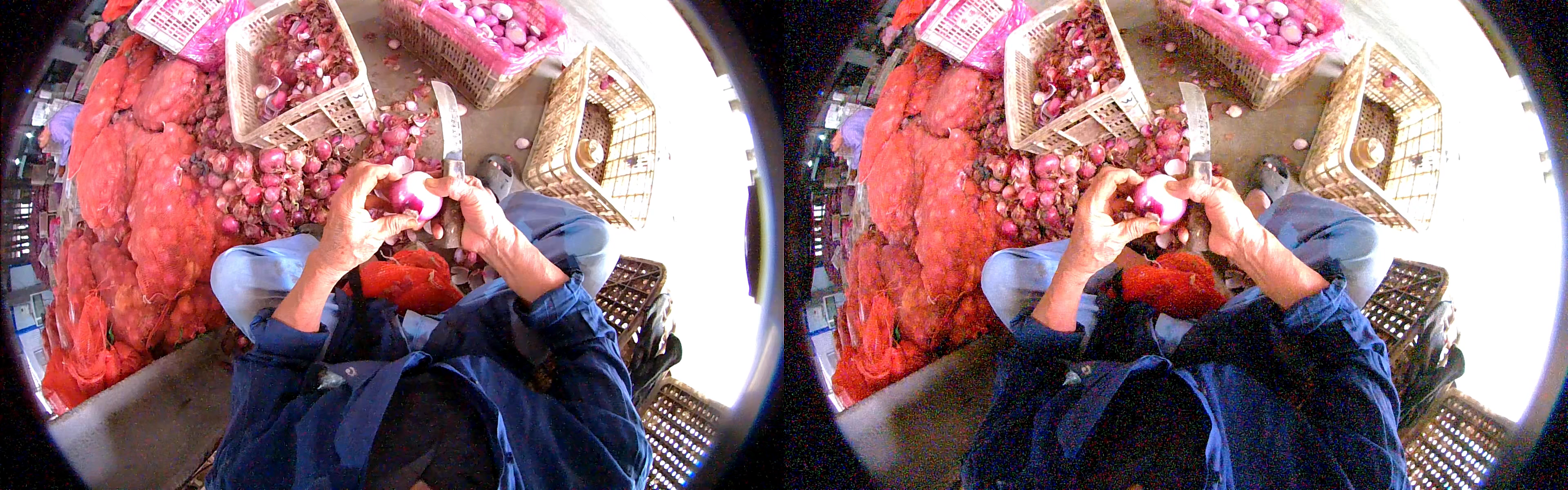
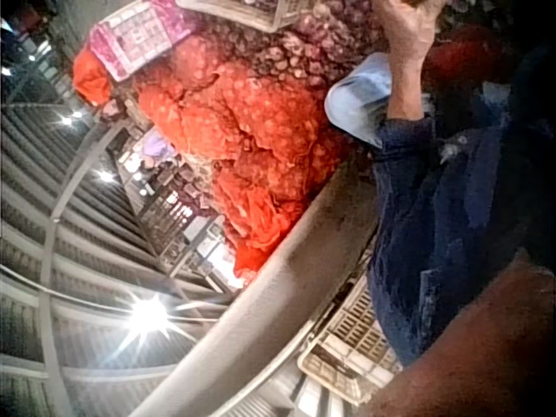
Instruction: The person peels onions by hand using a knife, discarding the skins onto the floor and placing the peeled onions into a basket.
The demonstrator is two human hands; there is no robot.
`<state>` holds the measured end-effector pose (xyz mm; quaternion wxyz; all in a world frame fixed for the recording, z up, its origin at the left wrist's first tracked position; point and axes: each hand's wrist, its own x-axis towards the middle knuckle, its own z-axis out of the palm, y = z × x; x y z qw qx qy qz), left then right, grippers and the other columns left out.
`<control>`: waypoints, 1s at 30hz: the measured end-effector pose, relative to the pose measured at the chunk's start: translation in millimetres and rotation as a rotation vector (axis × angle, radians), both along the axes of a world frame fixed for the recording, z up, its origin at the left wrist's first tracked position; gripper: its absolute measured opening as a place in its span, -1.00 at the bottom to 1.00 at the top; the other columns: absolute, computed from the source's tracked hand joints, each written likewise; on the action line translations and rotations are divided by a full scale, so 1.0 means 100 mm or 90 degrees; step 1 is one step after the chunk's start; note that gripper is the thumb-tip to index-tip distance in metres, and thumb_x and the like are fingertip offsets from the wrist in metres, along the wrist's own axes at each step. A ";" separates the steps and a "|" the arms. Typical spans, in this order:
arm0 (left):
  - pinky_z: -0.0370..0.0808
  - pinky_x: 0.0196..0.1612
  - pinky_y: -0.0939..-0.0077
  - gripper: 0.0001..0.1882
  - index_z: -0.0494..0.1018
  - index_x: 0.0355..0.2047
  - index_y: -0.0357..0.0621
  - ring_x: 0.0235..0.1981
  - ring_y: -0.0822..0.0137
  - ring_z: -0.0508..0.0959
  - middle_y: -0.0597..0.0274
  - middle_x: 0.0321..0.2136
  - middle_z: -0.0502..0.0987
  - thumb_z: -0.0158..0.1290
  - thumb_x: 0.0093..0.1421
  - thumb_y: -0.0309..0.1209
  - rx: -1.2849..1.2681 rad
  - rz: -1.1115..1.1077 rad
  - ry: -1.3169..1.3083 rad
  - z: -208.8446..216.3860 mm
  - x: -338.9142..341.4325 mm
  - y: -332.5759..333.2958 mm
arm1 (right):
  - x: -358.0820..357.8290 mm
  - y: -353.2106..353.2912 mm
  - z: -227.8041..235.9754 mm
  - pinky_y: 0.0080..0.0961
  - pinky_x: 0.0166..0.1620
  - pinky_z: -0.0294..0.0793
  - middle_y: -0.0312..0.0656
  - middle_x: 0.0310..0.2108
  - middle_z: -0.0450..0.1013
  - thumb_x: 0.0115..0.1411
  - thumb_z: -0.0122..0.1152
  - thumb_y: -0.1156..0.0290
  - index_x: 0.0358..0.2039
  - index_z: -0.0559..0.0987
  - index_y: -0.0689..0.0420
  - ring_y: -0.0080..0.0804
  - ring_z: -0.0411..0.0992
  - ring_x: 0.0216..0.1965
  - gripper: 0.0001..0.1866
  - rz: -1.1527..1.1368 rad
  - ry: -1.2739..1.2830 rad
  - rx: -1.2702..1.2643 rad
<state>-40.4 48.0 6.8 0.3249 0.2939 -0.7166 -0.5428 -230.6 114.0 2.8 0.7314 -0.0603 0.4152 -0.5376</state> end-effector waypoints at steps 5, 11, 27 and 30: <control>0.47 -0.32 0.41 -0.48 0.36 -0.22 -0.18 -0.32 0.27 0.48 0.17 -0.35 0.40 0.42 -0.13 -0.45 -0.038 0.048 -0.080 -0.01 0.02 0.04 | 0.01 -0.03 -0.05 -0.51 -0.70 0.45 -0.13 -0.42 0.57 0.11 0.30 0.35 -0.14 0.51 0.15 -0.34 0.53 -0.59 -0.68 -0.006 0.079 -0.040; 0.44 -0.31 0.38 -0.67 0.35 -0.31 -0.21 -0.43 0.19 0.49 0.10 -0.46 0.43 0.26 -0.03 -0.60 -0.155 0.014 -0.081 0.09 -0.04 0.15 | 0.00 -0.09 -0.17 -0.44 -0.61 0.48 -0.10 -0.40 0.55 0.26 0.13 0.17 -0.10 0.50 0.11 -0.32 0.50 -0.60 -0.68 -0.072 -0.064 0.025; 0.49 -0.02 0.31 -0.31 0.28 0.10 -0.27 -0.10 0.13 0.54 -0.03 -0.06 0.45 0.35 -0.02 -0.44 -0.043 0.116 0.025 0.01 0.06 -0.09 | 0.25 -0.39 -0.07 -0.52 -0.66 0.42 -0.06 -0.29 0.56 0.36 -0.17 -0.08 -0.02 0.44 0.04 -0.29 0.52 -0.49 -0.52 0.054 -0.237 -0.032; 0.53 -0.06 0.40 -0.29 0.27 0.11 -0.29 -0.13 0.25 0.54 0.03 -0.06 0.44 0.36 -0.03 -0.48 0.024 0.143 0.077 0.08 0.13 -0.10 | 0.45 -0.43 0.01 -0.51 -0.66 0.42 -0.11 -0.36 0.57 0.35 -0.11 -0.08 -0.08 0.48 0.03 -0.33 0.51 -0.52 -0.55 0.057 -0.232 0.029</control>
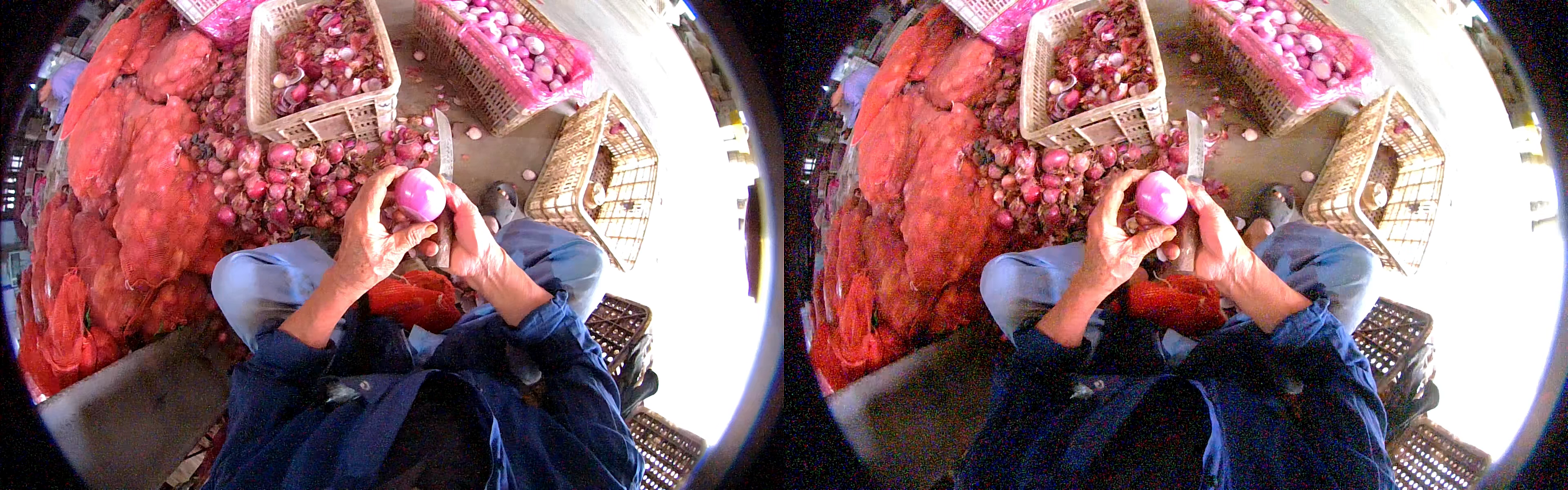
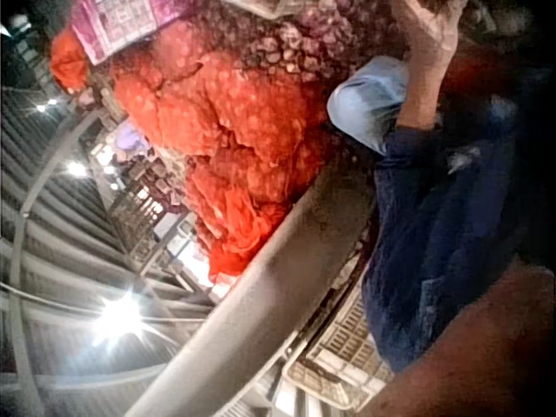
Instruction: The person peels onions by hand using a knife, discarding the skins onto the floor and placing the peeled onions into a basket.
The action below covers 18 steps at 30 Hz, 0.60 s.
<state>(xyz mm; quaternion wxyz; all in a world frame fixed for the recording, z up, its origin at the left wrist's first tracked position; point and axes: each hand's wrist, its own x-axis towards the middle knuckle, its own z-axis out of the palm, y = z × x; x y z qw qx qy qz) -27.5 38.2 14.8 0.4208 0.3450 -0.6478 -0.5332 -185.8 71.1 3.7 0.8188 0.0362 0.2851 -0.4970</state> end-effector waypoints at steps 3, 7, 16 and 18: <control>0.55 -0.10 0.49 -0.28 0.24 0.13 -0.28 -0.14 0.37 0.52 0.09 -0.06 0.43 0.33 -0.03 -0.57 0.128 0.014 0.059 -0.04 0.10 0.00 | 0.13 -0.05 -0.02 -0.48 -0.66 0.43 -0.13 -0.39 0.57 0.34 -0.06 -0.08 -0.14 0.51 0.04 -0.35 0.50 -0.55 -0.56 0.010 0.064 0.007; 0.55 -0.02 0.46 -0.29 0.22 0.16 -0.25 -0.10 0.34 0.52 0.13 -0.06 0.43 0.26 -0.01 -0.66 0.238 0.044 0.166 0.07 0.16 -0.04 | 0.18 -0.09 0.06 -0.39 -0.63 0.47 -0.19 -0.43 0.56 0.30 0.12 0.04 -0.12 0.51 0.13 -0.36 0.50 -0.58 -0.61 0.002 0.437 -0.086; 0.56 -0.01 0.45 -0.35 0.27 0.11 -0.26 -0.07 0.33 0.54 0.12 -0.07 0.46 0.27 0.00 -0.66 0.241 0.073 0.122 -0.09 0.31 -0.10 | -0.10 -0.09 0.11 -0.25 -0.23 0.51 -0.05 -0.34 0.48 -0.30 0.35 0.51 0.00 0.47 0.20 -0.05 0.50 -0.30 -0.31 0.043 1.365 -0.706; 0.59 -0.08 0.48 -0.39 0.28 0.06 -0.30 -0.16 0.32 0.58 0.07 -0.12 0.49 0.28 0.01 -0.64 0.240 0.062 0.096 -0.03 0.26 -0.08 | -0.09 -0.08 0.07 -0.22 -0.33 0.48 -0.11 -0.38 0.42 -0.25 0.39 0.38 -0.03 0.42 0.21 -0.11 0.47 -0.37 -0.32 0.021 1.398 -0.748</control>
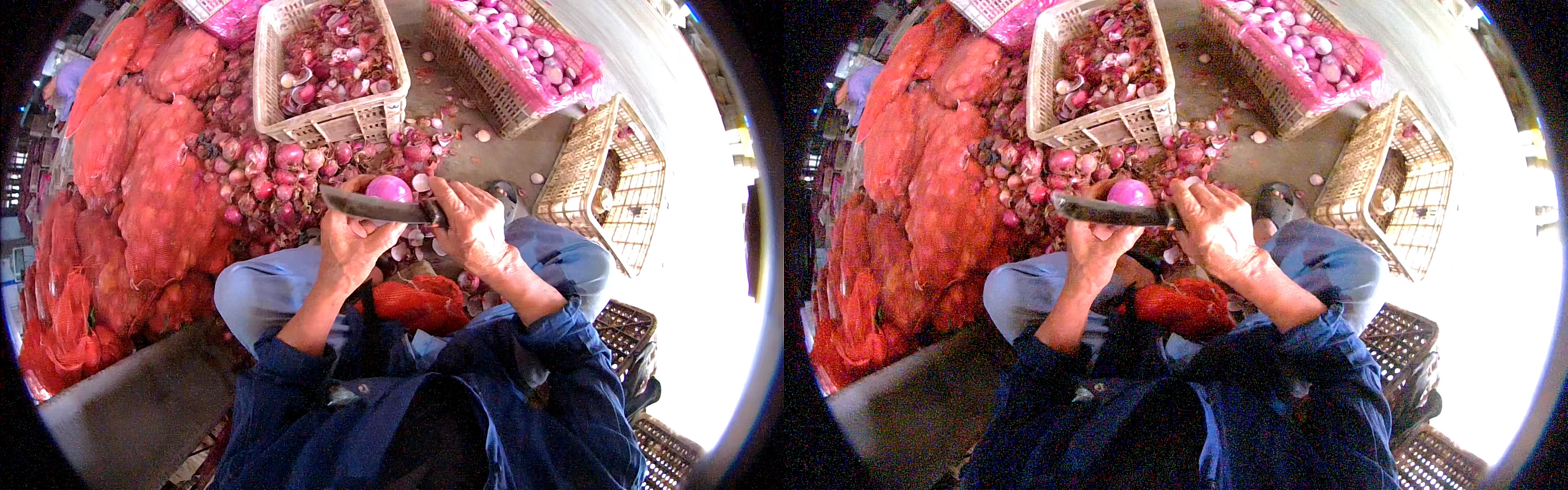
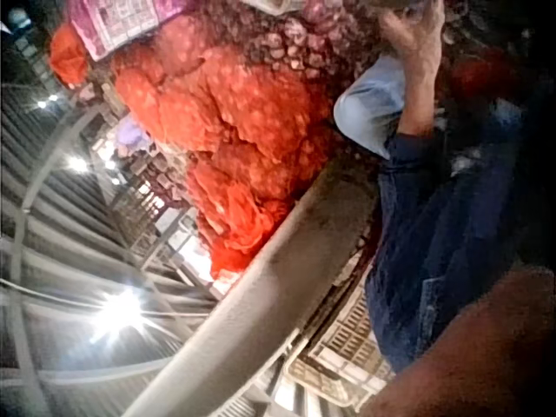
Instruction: The person peels onions by hand using a knife, discarding the skins onto the floor and placing the peeled onions into a basket.
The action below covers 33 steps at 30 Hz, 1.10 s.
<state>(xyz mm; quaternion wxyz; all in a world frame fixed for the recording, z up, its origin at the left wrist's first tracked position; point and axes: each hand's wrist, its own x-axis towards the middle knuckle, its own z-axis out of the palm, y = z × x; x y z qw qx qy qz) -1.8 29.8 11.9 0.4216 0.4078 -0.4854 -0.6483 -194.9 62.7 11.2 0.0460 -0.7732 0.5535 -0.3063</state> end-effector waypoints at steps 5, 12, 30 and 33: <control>0.60 -0.10 0.47 -0.38 0.29 0.04 -0.33 -0.15 0.29 0.58 0.07 -0.12 0.49 0.31 -0.02 -0.60 -0.055 0.016 -0.046 -0.07 -0.04 0.06 | -0.10 -0.01 -0.21 -0.19 -0.31 0.48 -0.05 -0.39 0.45 -0.11 0.27 0.46 -0.19 0.43 0.20 -0.05 0.49 -0.34 -0.59 -0.041 0.035 0.058; 0.58 -0.07 0.39 -0.39 0.32 0.03 -0.26 -0.13 0.29 0.55 0.11 -0.12 0.47 0.31 -0.05 -0.55 -0.075 0.028 -0.121 -0.14 -0.05 0.02 | -0.60 0.15 -0.68 -0.08 -0.33 0.48 0.14 -0.47 0.51 0.05 0.25 0.32 -0.34 0.49 0.26 0.18 0.51 -0.35 -0.73 -0.279 -0.083 0.329; 0.61 -0.27 0.49 -0.60 0.55 -0.24 -0.12 -0.34 0.37 0.55 0.28 -0.37 0.55 0.31 0.06 -0.10 0.181 -0.112 0.074 -0.60 -1.70 -1.96 | -0.49 0.42 -0.47 -0.32 -0.64 0.47 -0.13 -0.55 0.49 0.19 0.16 0.42 -0.30 0.54 0.22 -0.34 0.43 -0.63 -0.87 -0.288 -1.129 0.521; 0.62 -0.18 0.37 -0.51 0.43 -0.16 -0.30 -0.26 0.36 0.53 0.19 -0.29 0.48 0.29 0.09 -0.16 0.110 -0.123 0.150 0.04 -2.12 -2.35 | -0.47 0.33 -0.23 -0.37 -0.66 0.43 -0.17 -0.60 0.45 0.19 0.16 0.43 -0.34 0.52 0.21 -0.38 0.36 -0.68 -0.89 -0.341 -1.235 0.559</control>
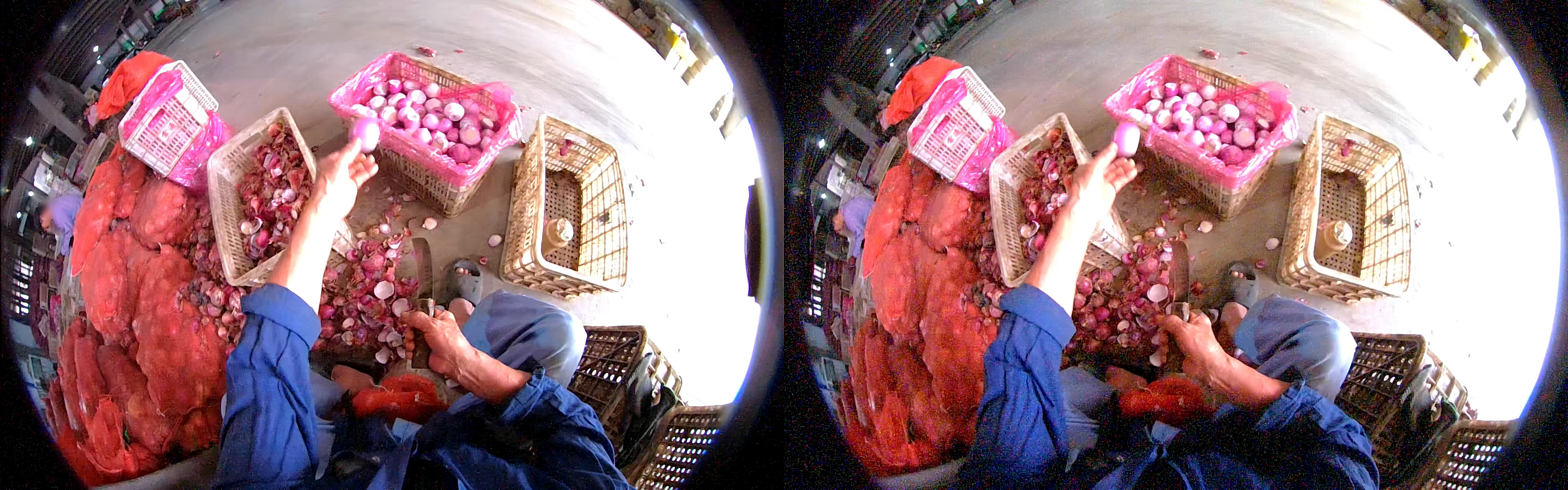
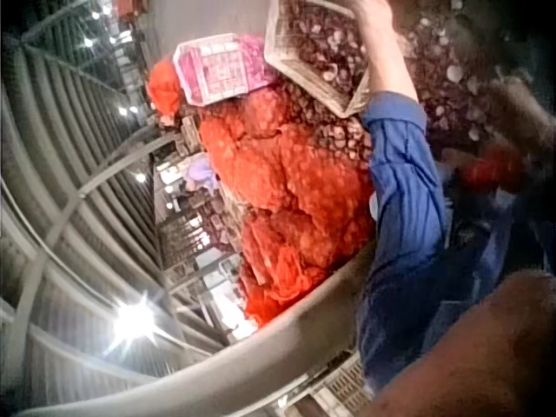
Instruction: The person peels onions by hand using a knife, discarding the skins onto the floor and placing the peeled onions into a basket.
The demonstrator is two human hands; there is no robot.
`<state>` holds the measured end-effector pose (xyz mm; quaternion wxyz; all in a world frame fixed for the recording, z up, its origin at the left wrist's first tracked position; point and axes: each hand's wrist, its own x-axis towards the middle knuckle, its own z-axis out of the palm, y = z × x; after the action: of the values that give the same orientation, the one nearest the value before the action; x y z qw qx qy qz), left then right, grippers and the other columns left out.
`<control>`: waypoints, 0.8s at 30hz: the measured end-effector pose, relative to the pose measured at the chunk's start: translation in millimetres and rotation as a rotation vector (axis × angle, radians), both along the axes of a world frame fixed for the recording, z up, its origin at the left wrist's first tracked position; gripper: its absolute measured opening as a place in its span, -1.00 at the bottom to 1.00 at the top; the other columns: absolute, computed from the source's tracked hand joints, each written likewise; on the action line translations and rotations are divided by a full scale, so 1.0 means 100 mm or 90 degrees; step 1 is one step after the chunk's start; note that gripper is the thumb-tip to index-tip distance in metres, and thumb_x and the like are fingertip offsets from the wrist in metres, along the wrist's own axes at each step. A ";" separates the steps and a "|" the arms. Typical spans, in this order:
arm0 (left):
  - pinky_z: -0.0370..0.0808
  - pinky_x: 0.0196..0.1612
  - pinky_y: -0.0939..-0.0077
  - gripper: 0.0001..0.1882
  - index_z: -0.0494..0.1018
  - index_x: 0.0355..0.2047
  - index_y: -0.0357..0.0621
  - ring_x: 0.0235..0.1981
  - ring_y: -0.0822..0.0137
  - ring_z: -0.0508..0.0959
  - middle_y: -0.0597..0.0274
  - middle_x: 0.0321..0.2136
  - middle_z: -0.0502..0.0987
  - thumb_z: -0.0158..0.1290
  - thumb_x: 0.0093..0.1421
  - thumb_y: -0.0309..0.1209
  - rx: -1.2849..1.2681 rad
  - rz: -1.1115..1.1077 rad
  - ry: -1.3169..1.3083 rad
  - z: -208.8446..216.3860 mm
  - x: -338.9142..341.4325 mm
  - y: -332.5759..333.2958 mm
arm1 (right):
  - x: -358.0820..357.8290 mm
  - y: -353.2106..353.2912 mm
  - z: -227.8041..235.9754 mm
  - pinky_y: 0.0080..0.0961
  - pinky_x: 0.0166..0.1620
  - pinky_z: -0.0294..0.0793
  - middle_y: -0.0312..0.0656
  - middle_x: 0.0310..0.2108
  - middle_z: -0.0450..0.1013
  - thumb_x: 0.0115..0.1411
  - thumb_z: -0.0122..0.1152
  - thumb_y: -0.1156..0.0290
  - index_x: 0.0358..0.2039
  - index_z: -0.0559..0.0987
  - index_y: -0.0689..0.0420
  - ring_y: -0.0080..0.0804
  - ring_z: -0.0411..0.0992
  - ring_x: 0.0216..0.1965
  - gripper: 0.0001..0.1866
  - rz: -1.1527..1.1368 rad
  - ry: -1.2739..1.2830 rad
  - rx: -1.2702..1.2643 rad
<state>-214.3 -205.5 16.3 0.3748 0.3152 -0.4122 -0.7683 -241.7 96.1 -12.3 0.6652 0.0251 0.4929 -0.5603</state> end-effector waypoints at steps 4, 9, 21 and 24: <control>0.65 -0.23 0.27 -0.53 0.36 -0.09 -0.25 -0.26 0.30 0.54 0.18 -0.29 0.46 0.23 0.16 -0.18 -0.044 0.012 -0.105 -0.05 -0.02 0.18 | -0.04 -0.01 0.09 -0.41 -0.65 0.40 -0.23 -0.64 0.39 0.18 0.19 0.45 -0.40 0.51 0.19 -0.41 0.35 -0.68 -0.91 -0.007 -0.034 -0.015; 0.60 -0.16 0.14 -0.52 0.38 -0.04 -0.14 -0.18 0.20 0.56 0.09 -0.17 0.52 0.12 0.22 -0.05 0.223 -0.181 -0.017 -0.60 0.69 0.99 | -0.04 0.09 0.10 -0.47 -0.60 0.38 -0.23 -0.61 0.41 0.20 0.23 0.41 -0.33 0.55 0.20 -0.44 0.35 -0.63 -0.87 0.083 -0.112 -0.057; 0.54 -0.12 0.21 -0.69 0.50 -0.16 -0.26 -0.29 0.18 0.59 0.17 -0.29 0.59 0.12 0.24 -0.26 0.328 -0.087 -0.037 -1.48 1.59 1.87 | 0.27 0.07 -0.18 -0.47 -0.54 0.34 -0.30 -0.57 0.33 0.19 0.16 0.38 -0.36 0.49 0.16 -0.47 0.29 -0.59 -0.88 0.071 -0.123 0.119; 0.51 -0.15 0.27 -0.56 0.50 -0.18 -0.27 -0.23 0.09 0.57 0.07 -0.18 0.55 0.31 0.03 -0.24 0.050 -0.084 -0.479 -2.11 2.05 1.90 | 0.46 -0.03 -0.07 -0.47 -0.52 0.32 -0.30 -0.58 0.31 0.20 0.16 0.35 -0.28 0.48 0.16 -0.46 0.28 -0.58 -0.83 0.110 -0.062 0.116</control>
<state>-9.5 -15.0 -194.8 0.1348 0.5621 -0.5104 -0.6367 -195.8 92.9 -18.9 0.7288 0.0700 0.5093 -0.4523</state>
